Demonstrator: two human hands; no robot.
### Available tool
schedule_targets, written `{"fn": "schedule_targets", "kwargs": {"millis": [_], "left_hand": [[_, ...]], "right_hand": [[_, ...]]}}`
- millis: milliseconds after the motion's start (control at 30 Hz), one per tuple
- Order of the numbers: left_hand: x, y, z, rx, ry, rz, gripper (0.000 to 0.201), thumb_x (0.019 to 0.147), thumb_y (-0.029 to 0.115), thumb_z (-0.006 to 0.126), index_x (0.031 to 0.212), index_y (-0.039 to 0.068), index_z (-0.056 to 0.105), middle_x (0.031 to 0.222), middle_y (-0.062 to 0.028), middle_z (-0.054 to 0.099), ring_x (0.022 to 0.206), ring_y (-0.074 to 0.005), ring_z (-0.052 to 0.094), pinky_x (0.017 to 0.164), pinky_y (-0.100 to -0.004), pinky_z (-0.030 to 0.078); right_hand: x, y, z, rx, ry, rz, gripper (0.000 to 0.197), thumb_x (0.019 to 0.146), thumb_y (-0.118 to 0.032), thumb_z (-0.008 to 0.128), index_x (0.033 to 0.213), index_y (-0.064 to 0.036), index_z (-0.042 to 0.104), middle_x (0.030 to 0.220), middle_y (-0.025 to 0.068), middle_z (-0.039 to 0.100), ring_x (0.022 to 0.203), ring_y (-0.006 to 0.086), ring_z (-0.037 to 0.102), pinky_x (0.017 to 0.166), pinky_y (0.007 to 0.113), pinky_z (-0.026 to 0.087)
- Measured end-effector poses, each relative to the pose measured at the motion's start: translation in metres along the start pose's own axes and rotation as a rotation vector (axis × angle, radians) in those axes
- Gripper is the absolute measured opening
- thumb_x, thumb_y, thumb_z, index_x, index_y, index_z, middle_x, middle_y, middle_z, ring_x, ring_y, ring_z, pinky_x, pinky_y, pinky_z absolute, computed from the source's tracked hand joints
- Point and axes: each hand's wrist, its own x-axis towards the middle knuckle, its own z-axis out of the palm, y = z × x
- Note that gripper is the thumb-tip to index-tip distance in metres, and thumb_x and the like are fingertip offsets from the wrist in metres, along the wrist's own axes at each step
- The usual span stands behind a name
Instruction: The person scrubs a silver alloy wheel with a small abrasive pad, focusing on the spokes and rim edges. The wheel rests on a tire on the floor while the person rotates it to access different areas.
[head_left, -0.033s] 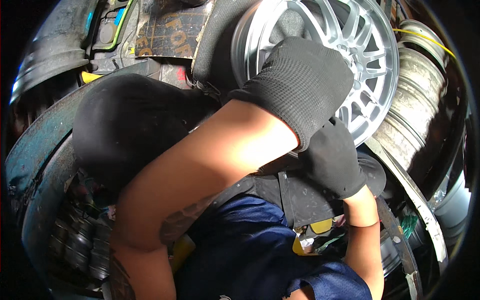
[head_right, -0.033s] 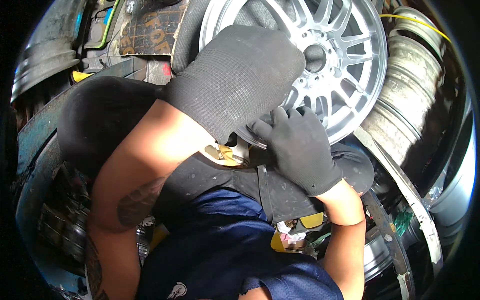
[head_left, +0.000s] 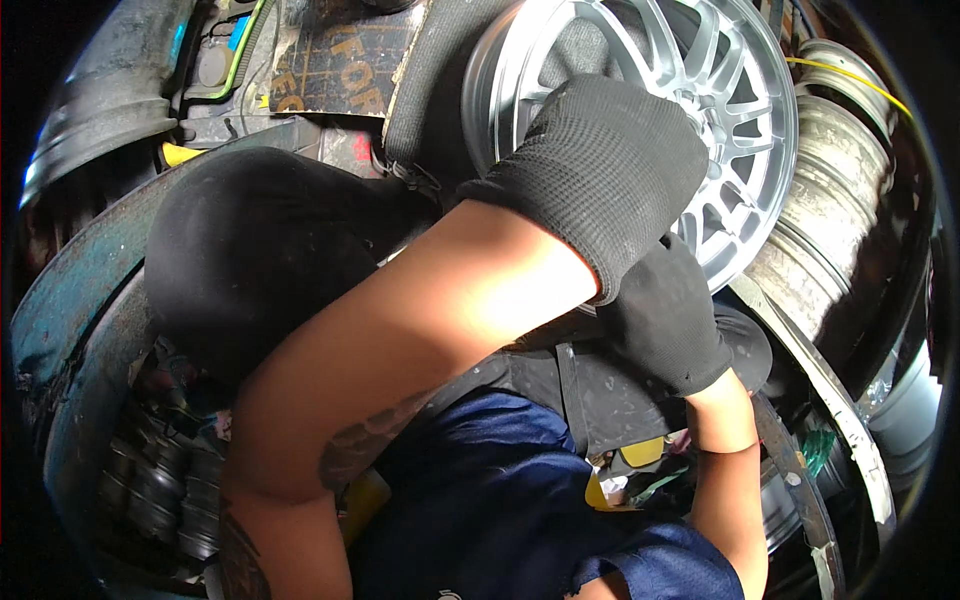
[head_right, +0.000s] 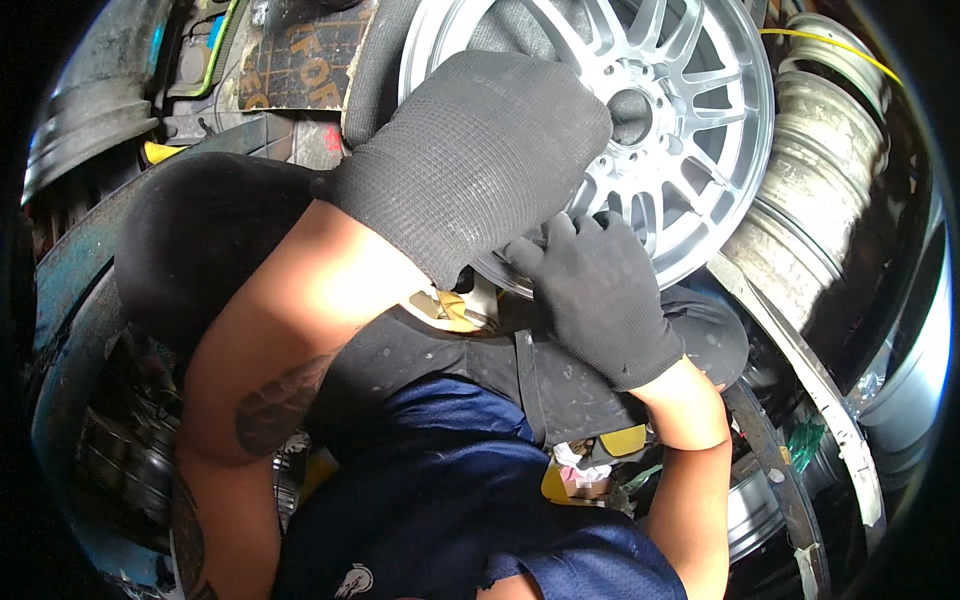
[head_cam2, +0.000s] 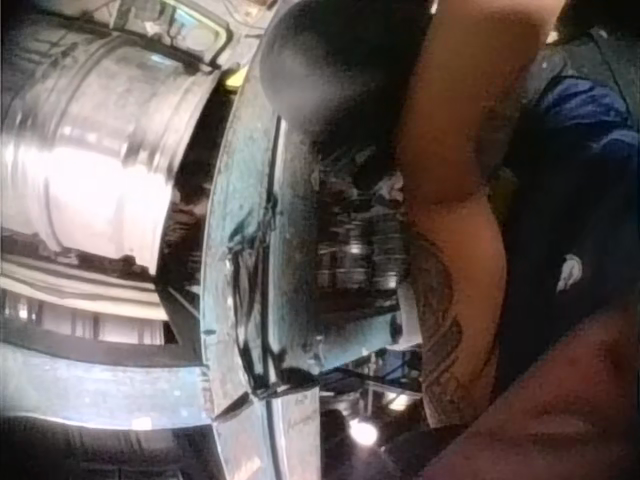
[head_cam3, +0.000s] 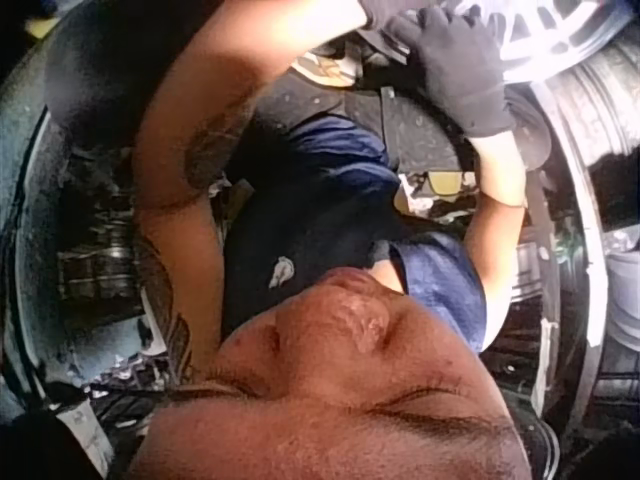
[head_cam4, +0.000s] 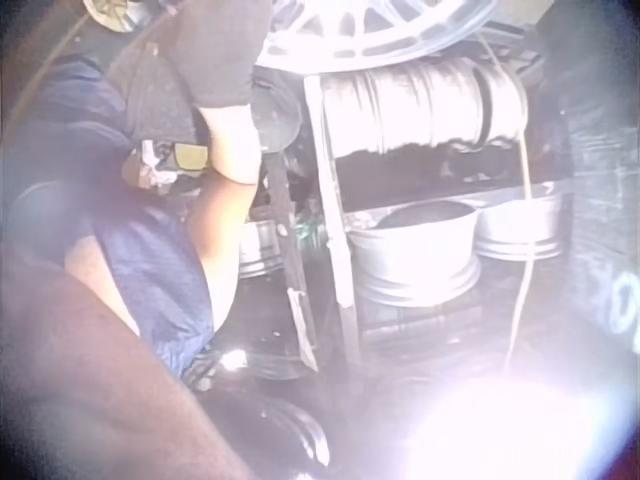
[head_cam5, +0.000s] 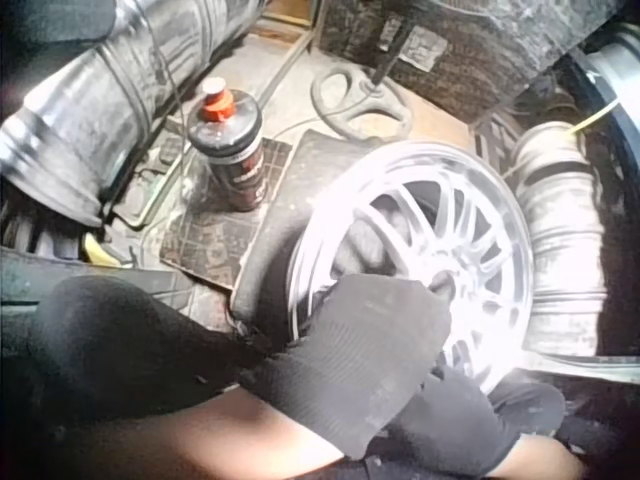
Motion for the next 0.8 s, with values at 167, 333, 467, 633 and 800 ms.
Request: {"fn": "schedule_targets", "kwargs": {"millis": [167,333,467,633,800], "left_hand": [[0.0,0.001,-0.008,-0.025,-0.05,-0.002,0.014,0.089,0.011,0.071,0.093,0.004,0.082,0.088,-0.0201,0.079,0.085,-0.0331,0.081,0.075,-0.0443,0.064],[-0.003,0.0,-0.001,-0.034,0.01,0.003,0.014,0.091,0.012,0.072,0.096,0.004,0.083,0.088,-0.0185,0.079,0.086,-0.0314,0.082,0.075,-0.043,0.065],[0.01,0.007,-0.01,-0.068,-0.242,-0.104,0.024,0.097,0.024,0.074,0.113,0.009,0.084,0.111,-0.0134,0.083,0.102,-0.0281,0.081,0.076,-0.0472,0.065],[0.011,0.008,-0.014,-0.048,-0.295,-0.07,0.025,0.097,0.024,0.075,0.114,0.009,0.084,0.111,-0.0126,0.083,0.101,-0.028,0.081,0.074,-0.0476,0.065],[0.008,0.006,-0.005,-0.048,-0.176,-0.06,0.023,0.096,0.021,0.073,0.113,0.008,0.082,0.103,-0.0131,0.081,0.094,-0.0294,0.081,0.073,-0.0458,0.064]], "right_hand": [[0.003,0.015,-0.006,0.018,-0.029,0.038,0.045,0.08,-0.016,0.078,0.125,-0.0181,0.069,0.108,0.0133,0.065,0.095,0.0328,0.067,0.086,0.046,0.049],[0.001,0.021,-0.017,0.115,-0.048,-0.056,0.052,0.078,-0.015,0.079,0.129,-0.0158,0.068,0.11,0.0157,0.065,0.097,0.0352,0.068,0.085,0.048,0.05],[-0.001,0.01,-0.008,0.133,-0.083,-0.042,0.057,0.077,-0.018,0.08,0.133,-0.0166,0.068,0.109,0.0163,0.066,0.096,0.0357,0.069,0.087,0.048,0.051],[0.0,0.009,-0.008,0.124,-0.094,-0.02,0.059,0.075,-0.024,0.083,0.133,-0.018,0.071,0.109,0.0154,0.068,0.095,0.0342,0.07,0.09,0.046,0.052],[0.002,0.01,-0.017,0.121,-0.224,-0.012,0.064,0.069,-0.027,0.09,0.129,-0.0105,0.072,0.122,0.0176,0.069,0.113,0.0405,0.065,0.101,0.049,0.051]]}}
